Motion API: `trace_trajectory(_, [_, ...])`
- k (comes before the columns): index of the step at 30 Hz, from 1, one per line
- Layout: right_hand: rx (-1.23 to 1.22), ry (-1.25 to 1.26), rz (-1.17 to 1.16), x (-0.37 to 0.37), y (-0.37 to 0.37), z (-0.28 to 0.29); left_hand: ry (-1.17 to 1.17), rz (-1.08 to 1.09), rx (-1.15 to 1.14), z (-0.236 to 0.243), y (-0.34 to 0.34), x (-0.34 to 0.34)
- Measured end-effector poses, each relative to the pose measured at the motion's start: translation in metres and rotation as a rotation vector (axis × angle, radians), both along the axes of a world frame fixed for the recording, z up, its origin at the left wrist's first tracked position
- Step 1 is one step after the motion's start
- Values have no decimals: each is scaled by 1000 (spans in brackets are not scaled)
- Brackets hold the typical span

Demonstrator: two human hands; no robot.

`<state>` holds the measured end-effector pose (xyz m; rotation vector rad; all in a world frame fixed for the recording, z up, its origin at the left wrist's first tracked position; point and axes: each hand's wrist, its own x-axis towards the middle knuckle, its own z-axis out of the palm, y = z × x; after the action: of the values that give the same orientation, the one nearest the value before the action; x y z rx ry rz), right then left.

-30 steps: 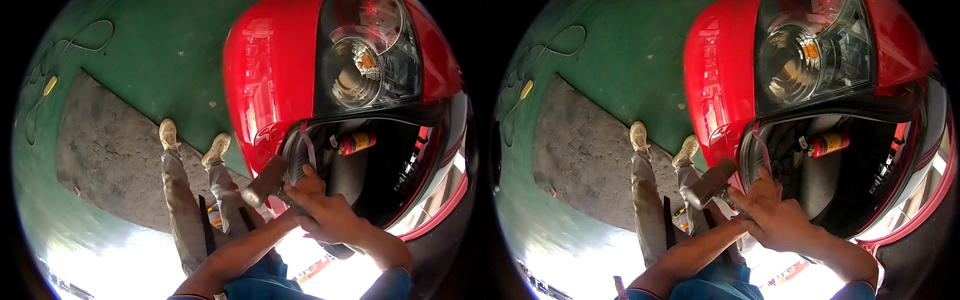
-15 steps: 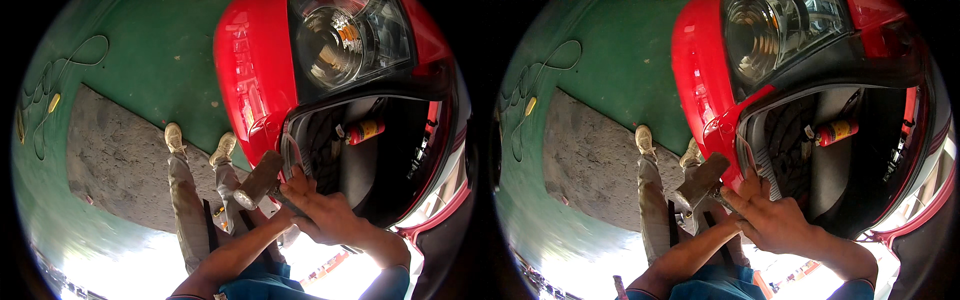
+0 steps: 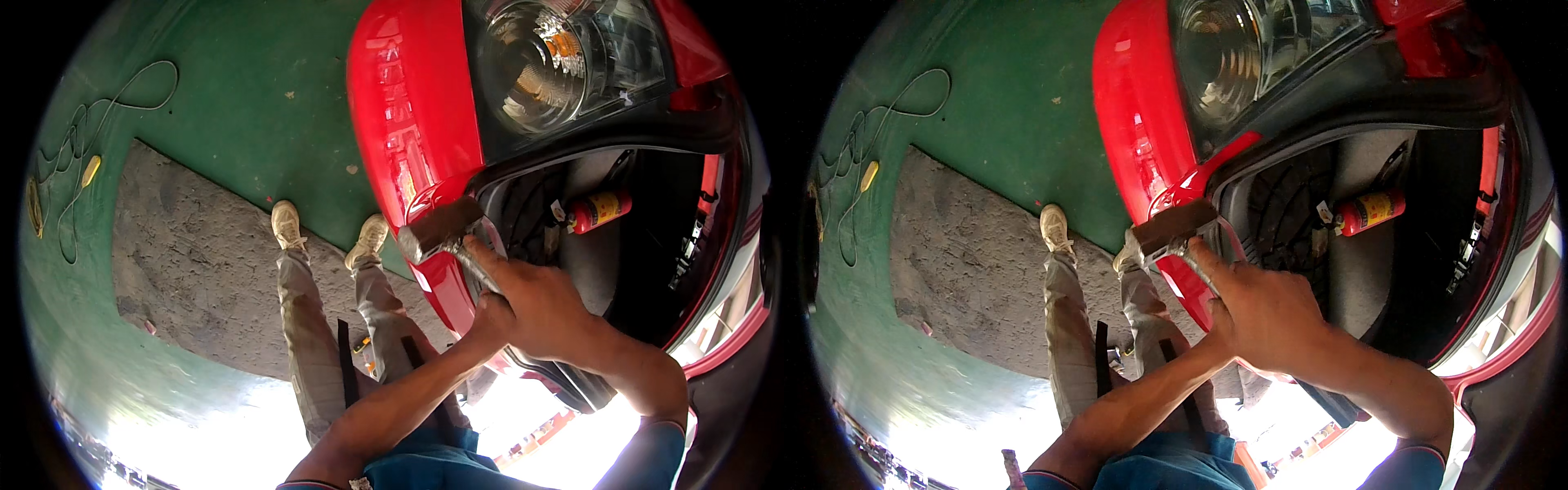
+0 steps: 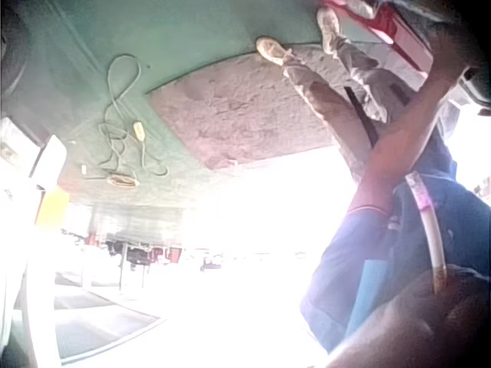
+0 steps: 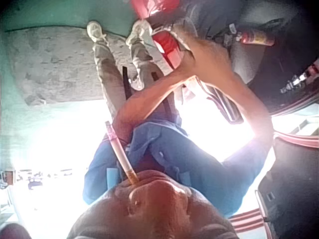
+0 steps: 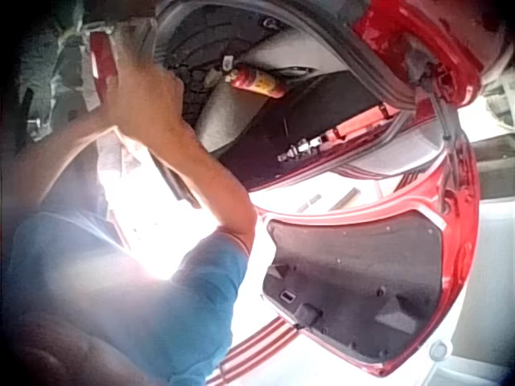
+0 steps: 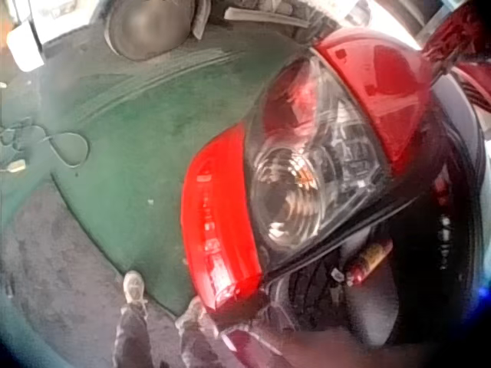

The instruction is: The person works on the trunk of a red car, using a hammer and a metal tool to adjust the trunk seal and interior lining. They repeatedly press and tap the seal into place, then close and reopen the trunk to check the fit.

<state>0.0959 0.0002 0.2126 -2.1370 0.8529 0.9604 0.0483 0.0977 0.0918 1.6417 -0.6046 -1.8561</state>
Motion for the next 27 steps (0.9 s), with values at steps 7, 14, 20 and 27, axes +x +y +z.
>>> trace_trajectory(7, [-11, 171, -7, 18, -3, 4, 69, 39, 31, 3, -8, 2])
trace_trajectory(14, [-25, -76, 374, 47, 23, 9, 84, 50, 88, 11, -9, 3])
trace_trajectory(20, [229, 172, 427, 67, 2, 11, 115, 74, 110, 11, -15, 3])
trace_trajectory(27, [163, 4, 248, 23, 11, 44, 59, 101, 265, 23, -21, 7])
